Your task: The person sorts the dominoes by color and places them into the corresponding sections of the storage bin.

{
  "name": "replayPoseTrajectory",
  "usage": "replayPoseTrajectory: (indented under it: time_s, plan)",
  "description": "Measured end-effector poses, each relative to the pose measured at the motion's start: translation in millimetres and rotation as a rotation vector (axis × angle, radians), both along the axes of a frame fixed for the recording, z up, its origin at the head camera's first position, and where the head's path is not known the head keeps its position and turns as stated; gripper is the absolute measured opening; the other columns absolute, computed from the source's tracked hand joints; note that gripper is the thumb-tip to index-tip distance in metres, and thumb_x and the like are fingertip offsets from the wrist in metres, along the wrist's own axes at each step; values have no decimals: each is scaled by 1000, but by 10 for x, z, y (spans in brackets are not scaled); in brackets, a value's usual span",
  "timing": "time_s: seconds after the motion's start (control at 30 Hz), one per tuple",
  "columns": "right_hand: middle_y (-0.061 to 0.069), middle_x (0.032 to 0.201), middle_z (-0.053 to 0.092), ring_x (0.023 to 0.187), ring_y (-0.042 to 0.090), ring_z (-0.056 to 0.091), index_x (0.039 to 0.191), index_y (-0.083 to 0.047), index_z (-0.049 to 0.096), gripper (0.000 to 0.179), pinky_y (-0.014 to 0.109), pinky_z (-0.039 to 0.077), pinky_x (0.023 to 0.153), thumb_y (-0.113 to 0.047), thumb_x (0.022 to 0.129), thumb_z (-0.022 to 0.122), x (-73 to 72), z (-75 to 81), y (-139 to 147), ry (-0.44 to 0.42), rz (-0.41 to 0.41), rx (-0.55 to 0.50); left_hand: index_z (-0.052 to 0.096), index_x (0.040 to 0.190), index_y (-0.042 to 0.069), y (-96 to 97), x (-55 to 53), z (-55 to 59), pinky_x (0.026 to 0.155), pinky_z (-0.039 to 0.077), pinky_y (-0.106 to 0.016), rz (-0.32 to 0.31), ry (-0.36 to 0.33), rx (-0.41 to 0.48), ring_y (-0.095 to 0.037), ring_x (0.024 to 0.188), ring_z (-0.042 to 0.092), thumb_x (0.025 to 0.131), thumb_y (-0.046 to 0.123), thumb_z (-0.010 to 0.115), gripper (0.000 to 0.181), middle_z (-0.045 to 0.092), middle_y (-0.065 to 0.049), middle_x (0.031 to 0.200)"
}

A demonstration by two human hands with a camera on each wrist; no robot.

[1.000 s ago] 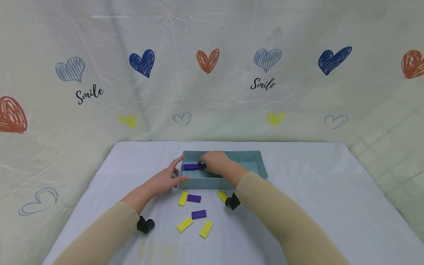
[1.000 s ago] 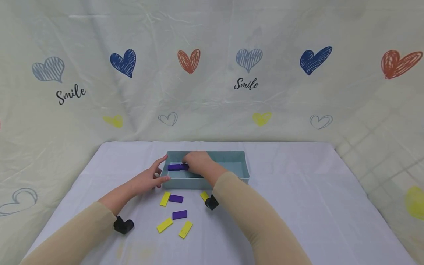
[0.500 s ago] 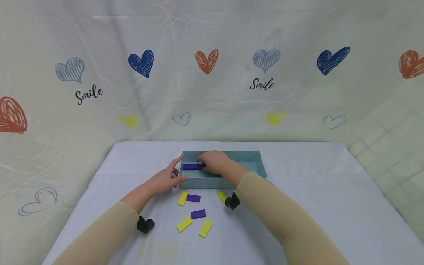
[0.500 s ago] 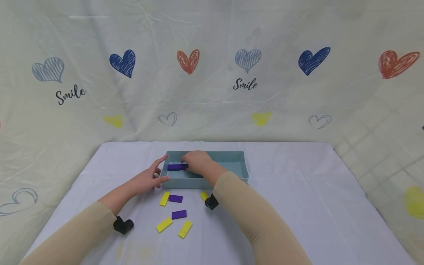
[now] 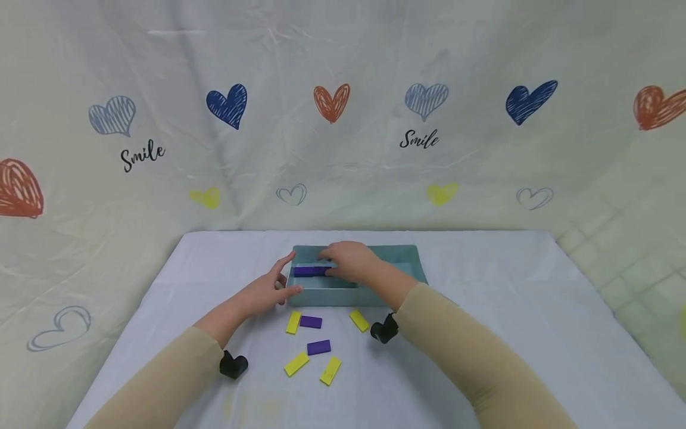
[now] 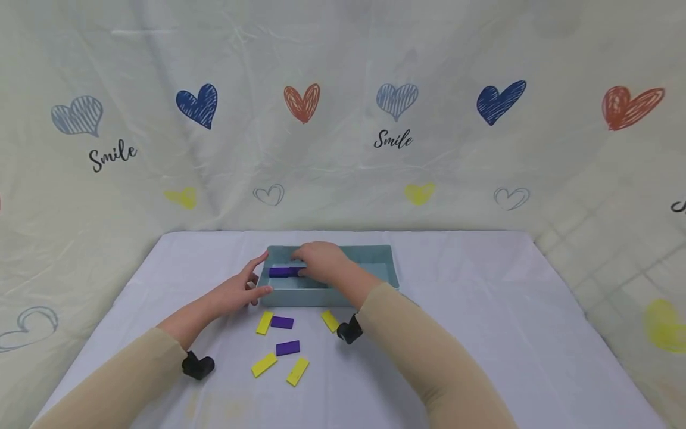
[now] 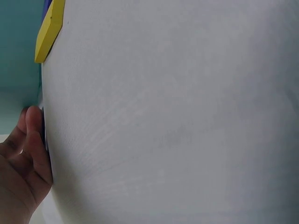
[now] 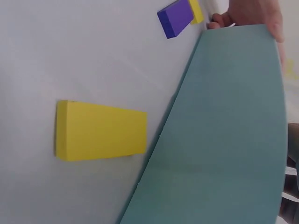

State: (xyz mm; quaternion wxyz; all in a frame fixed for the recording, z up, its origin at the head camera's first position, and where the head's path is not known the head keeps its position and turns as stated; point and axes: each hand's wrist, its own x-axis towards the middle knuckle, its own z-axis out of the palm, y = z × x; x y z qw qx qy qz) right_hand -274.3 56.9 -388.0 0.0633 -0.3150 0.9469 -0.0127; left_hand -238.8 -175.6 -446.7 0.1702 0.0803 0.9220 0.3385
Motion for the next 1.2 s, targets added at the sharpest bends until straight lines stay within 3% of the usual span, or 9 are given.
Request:
replayPoseTrajectory:
  time_s: [0.43, 0.83, 1.0, 1.2]
  plan:
    - [0, 119, 68, 110, 17, 63, 126, -19, 70, 36, 35, 51, 92, -27, 91, 73, 324, 144, 201, 49, 102, -105, 2, 157, 44, -25, 0, -31, 78, 51, -40, 9, -11, 4, -19, 83, 61, 87, 63, 64, 96, 55, -12, 121]
    - [-4, 112, 70, 104, 14, 66, 122, -24, 73, 34, 30, 54, 84, -28, 88, 77, 818, 114, 365, 95, 172, -154, 3, 158, 41, 10, 42, 33, 77, 50, -40, -2, 8, -7, -20, 83, 61, 88, 61, 64, 95, 55, -14, 121]
    - [-5, 113, 70, 105, 13, 66, 122, -22, 73, 35, 29, 54, 85, -29, 87, 78, 946, 60, 392, 52, 210, -190, 4, 158, 41, 14, 45, 32, 77, 50, -40, 8, 8, -14, -20, 83, 61, 88, 61, 64, 94, 55, -13, 122]
    - [-9, 114, 69, 104, 9, 65, 122, -25, 73, 34, 26, 53, 85, -28, 89, 77, 1001, 18, 366, -34, 231, -204, 3, 158, 42, 10, 30, 12, 79, 52, -42, 9, 10, -14, -19, 84, 61, 88, 62, 63, 95, 55, -13, 123]
